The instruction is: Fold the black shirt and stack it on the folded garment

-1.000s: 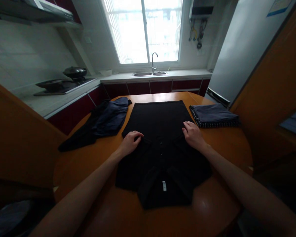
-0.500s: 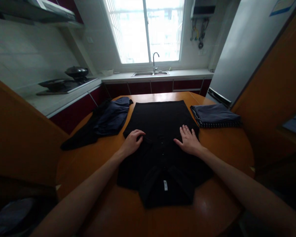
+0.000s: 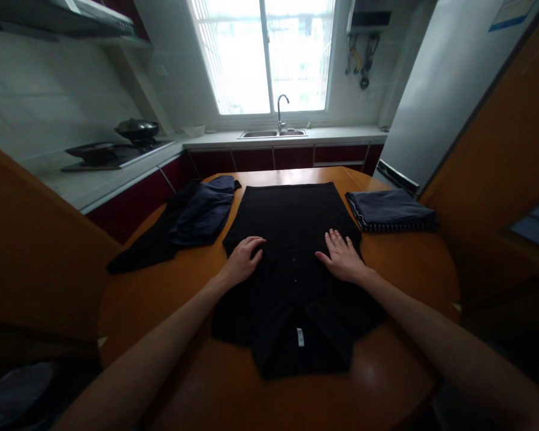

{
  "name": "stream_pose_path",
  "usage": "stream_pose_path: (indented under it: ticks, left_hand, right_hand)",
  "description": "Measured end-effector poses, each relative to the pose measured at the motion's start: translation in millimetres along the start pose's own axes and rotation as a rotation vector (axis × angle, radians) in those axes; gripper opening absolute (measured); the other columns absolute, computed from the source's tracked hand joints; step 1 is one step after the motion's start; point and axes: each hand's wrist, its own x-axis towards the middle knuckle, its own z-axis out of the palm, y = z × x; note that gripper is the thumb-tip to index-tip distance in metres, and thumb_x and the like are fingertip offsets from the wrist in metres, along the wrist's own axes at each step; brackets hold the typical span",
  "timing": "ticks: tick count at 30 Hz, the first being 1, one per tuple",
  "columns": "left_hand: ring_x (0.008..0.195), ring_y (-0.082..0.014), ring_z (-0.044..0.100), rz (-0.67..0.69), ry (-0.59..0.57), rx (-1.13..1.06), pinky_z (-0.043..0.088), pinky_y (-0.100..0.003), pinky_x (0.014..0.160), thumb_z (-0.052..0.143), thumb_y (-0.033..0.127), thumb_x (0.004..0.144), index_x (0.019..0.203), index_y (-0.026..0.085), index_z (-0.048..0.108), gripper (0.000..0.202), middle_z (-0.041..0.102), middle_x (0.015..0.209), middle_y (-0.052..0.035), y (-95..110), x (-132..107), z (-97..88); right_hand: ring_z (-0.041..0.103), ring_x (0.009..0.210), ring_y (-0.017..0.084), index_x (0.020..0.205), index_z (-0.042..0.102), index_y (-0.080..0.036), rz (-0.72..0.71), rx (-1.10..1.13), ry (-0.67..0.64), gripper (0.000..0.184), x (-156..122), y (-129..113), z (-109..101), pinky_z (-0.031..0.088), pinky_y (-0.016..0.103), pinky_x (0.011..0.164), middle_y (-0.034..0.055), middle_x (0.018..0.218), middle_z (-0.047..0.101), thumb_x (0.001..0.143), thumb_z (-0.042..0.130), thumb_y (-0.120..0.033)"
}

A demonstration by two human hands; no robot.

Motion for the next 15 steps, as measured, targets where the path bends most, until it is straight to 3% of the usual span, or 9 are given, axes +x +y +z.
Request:
stream_pose_path:
  ticks: [2,6,11,15]
  left_hand:
    - [0.126,-0.0262,0.054,0.006,-0.017,0.038,0.041,-0.046,0.112,0.048,0.031,0.094,0.125,0.018,0.062,0.037,0.059,0.133,-0.0117,-0.3,-0.6,2.8]
    - [0.133,-0.0271,0.050,0.015,-0.050,0.065,0.038,-0.047,0.114,0.045,0.037,0.096,0.129,0.018,0.060,0.041,0.056,0.139,-0.0120,-3.0,-1.2,6.3]
    - [0.133,-0.0285,0.049,0.021,-0.072,0.070,0.037,-0.047,0.115,0.044,0.041,0.096,0.130,0.015,0.059,0.045,0.055,0.140,-0.0140,-9.1,-0.4,8.1]
    - [0.133,-0.0292,0.049,0.024,-0.080,0.072,0.036,-0.048,0.115,0.043,0.044,0.096,0.130,0.015,0.059,0.048,0.055,0.140,-0.0143,-12.0,-0.2,8.3]
  right_hand:
    - [0.013,0.152,0.029,0.156,0.025,-0.005,-0.005,0.033,0.005,0.081,5.2,7.8,-3.6,0.013,0.052,0.121,0.0183,0.164,0.019,0.099,0.022,-0.062]
    - [0.015,0.152,0.026,0.157,0.024,-0.006,0.082,0.060,0.176,0.072,15.3,33.0,-12.7,0.016,0.048,0.121,0.0168,0.163,0.022,0.102,0.016,-0.052]
    - [0.014,0.152,0.026,0.157,0.023,-0.006,0.161,-0.001,-0.007,0.078,16.7,54.0,-5.9,0.010,0.049,0.122,0.0166,0.164,0.020,0.100,0.022,-0.059]
    - [0.011,0.153,0.027,0.157,0.022,-0.005,0.187,-0.008,0.032,0.078,14.7,52.0,-6.6,0.007,0.054,0.121,0.0163,0.164,0.017,0.100,0.021,-0.060]
